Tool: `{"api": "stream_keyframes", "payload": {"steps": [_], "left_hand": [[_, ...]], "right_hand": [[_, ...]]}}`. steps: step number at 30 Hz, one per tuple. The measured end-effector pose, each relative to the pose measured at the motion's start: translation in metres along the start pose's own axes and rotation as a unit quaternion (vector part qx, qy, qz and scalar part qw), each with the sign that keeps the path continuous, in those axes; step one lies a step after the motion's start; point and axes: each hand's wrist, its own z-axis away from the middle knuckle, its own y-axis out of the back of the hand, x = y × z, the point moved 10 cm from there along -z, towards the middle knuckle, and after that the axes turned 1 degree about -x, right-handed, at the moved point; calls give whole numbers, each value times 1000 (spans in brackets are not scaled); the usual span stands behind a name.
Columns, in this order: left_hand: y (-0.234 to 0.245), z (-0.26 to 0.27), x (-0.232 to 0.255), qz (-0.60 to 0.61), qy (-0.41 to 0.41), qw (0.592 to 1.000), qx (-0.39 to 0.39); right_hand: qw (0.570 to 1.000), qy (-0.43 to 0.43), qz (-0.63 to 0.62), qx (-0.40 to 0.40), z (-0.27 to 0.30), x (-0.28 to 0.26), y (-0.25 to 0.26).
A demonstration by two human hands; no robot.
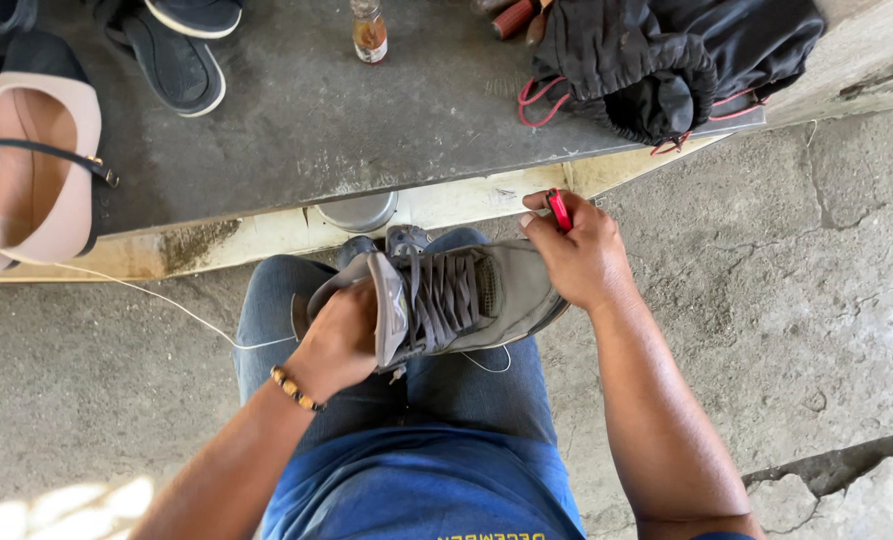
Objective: The person removes the insole from a gray sneaker using a red utility knife. They then scrape the bottom sole of the shoe with the knife to remove dirt and debris.
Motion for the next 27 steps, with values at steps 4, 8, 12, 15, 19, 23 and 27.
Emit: {"api": "stream_keyframes", "payload": {"steps": [4, 8, 12, 15, 19, 23, 27], "left_hand": [[-11, 8, 4, 10, 2, 1000, -17], [0, 14, 13, 10, 10, 1000, 8], [-1, 11, 17, 20, 9, 1000, 0], [4, -5, 20, 32, 18, 999, -2], [-2, 3, 29, 39, 12, 999, 0], [-10, 17, 28, 52, 19, 998, -6], [-3, 18, 29, 61, 33, 998, -3]], "right_hand": [[1000, -8, 5, -9, 3, 1, -5], [999, 31, 12, -11, 9, -32, -5], [1000, 24, 1, -6, 9, -15, -3], [999, 34, 2, -2, 11, -18, -3], [999, 39, -2, -3, 8, -13, -2], [998, 49, -22, -12, 11, -14, -7], [998, 54, -17, -24, 13, -18, -7]]}}
